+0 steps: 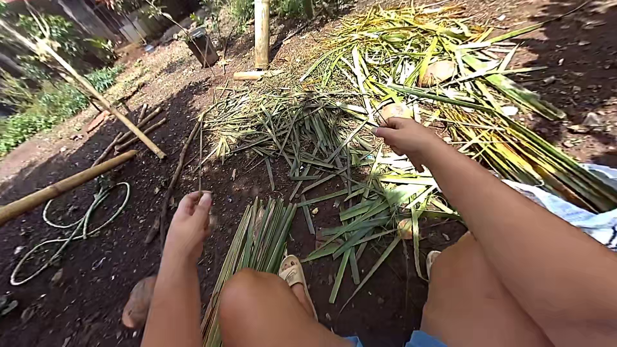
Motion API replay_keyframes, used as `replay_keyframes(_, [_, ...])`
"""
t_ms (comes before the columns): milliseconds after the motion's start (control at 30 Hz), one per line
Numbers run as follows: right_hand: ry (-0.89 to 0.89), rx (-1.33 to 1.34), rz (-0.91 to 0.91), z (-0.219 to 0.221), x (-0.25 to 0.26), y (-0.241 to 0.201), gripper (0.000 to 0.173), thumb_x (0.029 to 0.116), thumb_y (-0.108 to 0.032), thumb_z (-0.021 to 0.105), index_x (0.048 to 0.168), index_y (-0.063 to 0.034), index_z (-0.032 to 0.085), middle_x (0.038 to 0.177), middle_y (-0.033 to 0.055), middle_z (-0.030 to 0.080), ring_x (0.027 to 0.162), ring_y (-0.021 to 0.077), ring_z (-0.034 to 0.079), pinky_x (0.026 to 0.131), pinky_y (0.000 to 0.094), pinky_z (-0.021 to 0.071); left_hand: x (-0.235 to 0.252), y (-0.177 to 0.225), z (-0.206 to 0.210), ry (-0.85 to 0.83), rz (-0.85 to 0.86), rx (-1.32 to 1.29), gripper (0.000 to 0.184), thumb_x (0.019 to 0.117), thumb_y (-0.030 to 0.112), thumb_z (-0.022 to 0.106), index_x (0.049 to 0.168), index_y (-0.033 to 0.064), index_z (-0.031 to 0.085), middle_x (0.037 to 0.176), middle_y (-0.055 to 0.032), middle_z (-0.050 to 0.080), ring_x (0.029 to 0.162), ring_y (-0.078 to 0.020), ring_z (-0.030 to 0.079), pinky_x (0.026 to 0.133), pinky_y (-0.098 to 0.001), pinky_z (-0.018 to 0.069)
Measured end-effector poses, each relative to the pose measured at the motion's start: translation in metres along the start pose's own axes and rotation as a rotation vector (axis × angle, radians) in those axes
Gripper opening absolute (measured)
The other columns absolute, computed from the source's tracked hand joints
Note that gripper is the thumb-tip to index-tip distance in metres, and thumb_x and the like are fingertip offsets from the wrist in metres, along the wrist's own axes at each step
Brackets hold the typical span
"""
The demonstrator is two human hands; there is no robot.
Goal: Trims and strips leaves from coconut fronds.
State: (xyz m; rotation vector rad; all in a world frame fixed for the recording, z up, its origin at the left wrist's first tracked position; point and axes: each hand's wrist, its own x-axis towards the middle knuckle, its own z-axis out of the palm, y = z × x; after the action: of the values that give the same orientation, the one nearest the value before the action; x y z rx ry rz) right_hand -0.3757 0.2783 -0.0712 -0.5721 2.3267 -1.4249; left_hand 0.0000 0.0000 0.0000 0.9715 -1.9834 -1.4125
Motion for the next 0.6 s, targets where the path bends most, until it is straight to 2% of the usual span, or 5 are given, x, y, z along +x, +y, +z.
replay_keyframes(67, [-0.021,0.084,-0.062,0.006,-0.027,-0.02,0.025,0.1064,-0.016,0.055,0.131,-0.0091,0.056,0.077,0.0036,0.053,0.054,0.0111,0.039,0.05,0.0307,0.0361,0.015,0.017,0.074,-0.102,0.009,-0.092,0.021,0.1105,0.019,0.044,0.117,0.008,0.06,0.065,0.0051,0.043,0.048,-0.003,0.037,0.045,-0.0177,0.0341])
replay_keyframes(167, [-0.064,0.068,-0.106,0.005,-0.053,-0.031,0.058,0.1053,-0.017,0.059,0.157,-0.0198,0.034,0.102,0.0112,0.066,0.064,0.0187,0.051,0.057,0.0392,0.0444,0.021,0.03,0.149,-0.284,0.024,-0.169,0.029,0.1123,0.024,0.039,0.133,0.0084,0.053,0.069,0.001,0.052,0.048,-0.0052,0.04,0.045,-0.0199,0.0357])
replay_keyframes(300, [-0.168,0.107,-0.137,0.007,-0.076,-0.043,0.047,0.1119,-0.038,0.037,0.153,-0.0157,0.044,0.094,0.0025,0.061,0.061,0.0089,0.047,0.057,0.0278,0.0426,0.011,0.019,0.191,-0.382,0.098,-0.165,0.028,0.1109,0.021,0.041,0.129,0.0046,0.054,0.072,0.0004,0.058,0.048,-0.0043,0.041,0.045,-0.0203,0.0349])
replay_keyframes(433, [-0.372,0.091,-0.209,0.017,-0.083,-0.041,0.038,0.1087,-0.029,0.051,0.142,-0.0121,0.059,0.086,0.0009,0.065,0.069,0.008,0.059,0.067,0.0266,0.0526,0.001,0.01,0.201,-0.408,0.116,-0.109,0.029,0.1102,0.022,0.043,0.122,0.0031,0.063,0.072,0.0034,0.057,0.05,-0.0036,0.042,0.047,-0.0202,0.0354])
replay_keyframes(600, [-0.539,0.252,-0.117,0.032,-0.087,-0.041,0.034,0.1063,-0.02,0.057,0.139,-0.0111,0.06,0.081,-0.0013,0.063,0.064,0.0048,0.056,0.059,0.0192,0.047,-0.008,0.013,0.206,-0.343,0.26,0.128,0.026,0.1083,0.024,0.049,0.118,0.007,0.066,0.074,0.007,0.061,0.062,-0.0012,0.054,0.06,-0.0195,0.0463])
